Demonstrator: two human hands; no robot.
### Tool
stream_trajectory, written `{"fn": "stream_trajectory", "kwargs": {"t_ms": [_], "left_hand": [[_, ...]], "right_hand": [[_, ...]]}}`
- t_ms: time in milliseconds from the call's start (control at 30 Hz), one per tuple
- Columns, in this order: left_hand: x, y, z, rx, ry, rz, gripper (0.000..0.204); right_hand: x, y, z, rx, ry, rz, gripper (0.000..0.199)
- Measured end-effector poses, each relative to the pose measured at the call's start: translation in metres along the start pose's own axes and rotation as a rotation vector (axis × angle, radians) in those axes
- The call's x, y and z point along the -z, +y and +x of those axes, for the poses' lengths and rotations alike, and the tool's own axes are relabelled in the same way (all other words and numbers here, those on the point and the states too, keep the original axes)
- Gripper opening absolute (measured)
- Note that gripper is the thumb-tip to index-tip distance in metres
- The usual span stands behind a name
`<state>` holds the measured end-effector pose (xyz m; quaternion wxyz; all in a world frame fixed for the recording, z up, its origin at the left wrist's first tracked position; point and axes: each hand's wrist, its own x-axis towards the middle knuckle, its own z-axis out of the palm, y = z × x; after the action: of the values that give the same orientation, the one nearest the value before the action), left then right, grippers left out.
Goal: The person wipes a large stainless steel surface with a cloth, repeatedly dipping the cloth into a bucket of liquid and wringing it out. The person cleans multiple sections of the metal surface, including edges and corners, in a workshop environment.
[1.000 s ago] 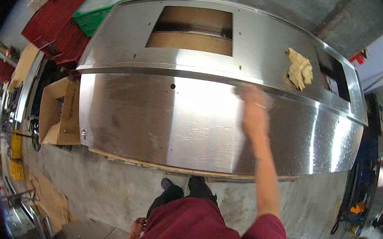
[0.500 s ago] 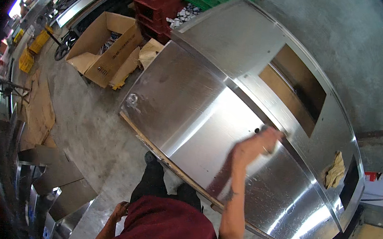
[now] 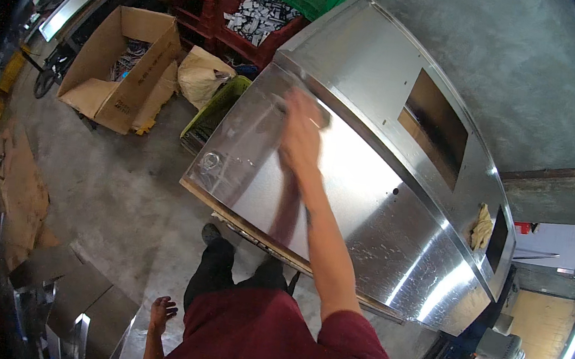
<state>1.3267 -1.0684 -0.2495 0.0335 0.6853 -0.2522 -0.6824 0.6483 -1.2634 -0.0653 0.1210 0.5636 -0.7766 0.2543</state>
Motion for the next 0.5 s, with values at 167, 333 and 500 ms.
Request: {"fn": "stream_trajectory", "kwargs": {"t_ms": [167,333,500], "left_hand": [[0.008,-0.015,-0.007,0.086,-0.066,-0.030,0.045],[0.004,-0.028,0.009,0.121,-0.099,0.100,0.043],[0.009,0.008,0.048,-0.007,-0.054,0.163,0.038]], "right_hand": [[0.139,0.071,-0.193,-0.696,0.181,-0.536,0.052],[0.143,0.065,-0.238,-0.701,-0.072,-0.675,0.061],[0.030,0.006,-0.043,-0.299,0.162,-0.095,0.058]]}}
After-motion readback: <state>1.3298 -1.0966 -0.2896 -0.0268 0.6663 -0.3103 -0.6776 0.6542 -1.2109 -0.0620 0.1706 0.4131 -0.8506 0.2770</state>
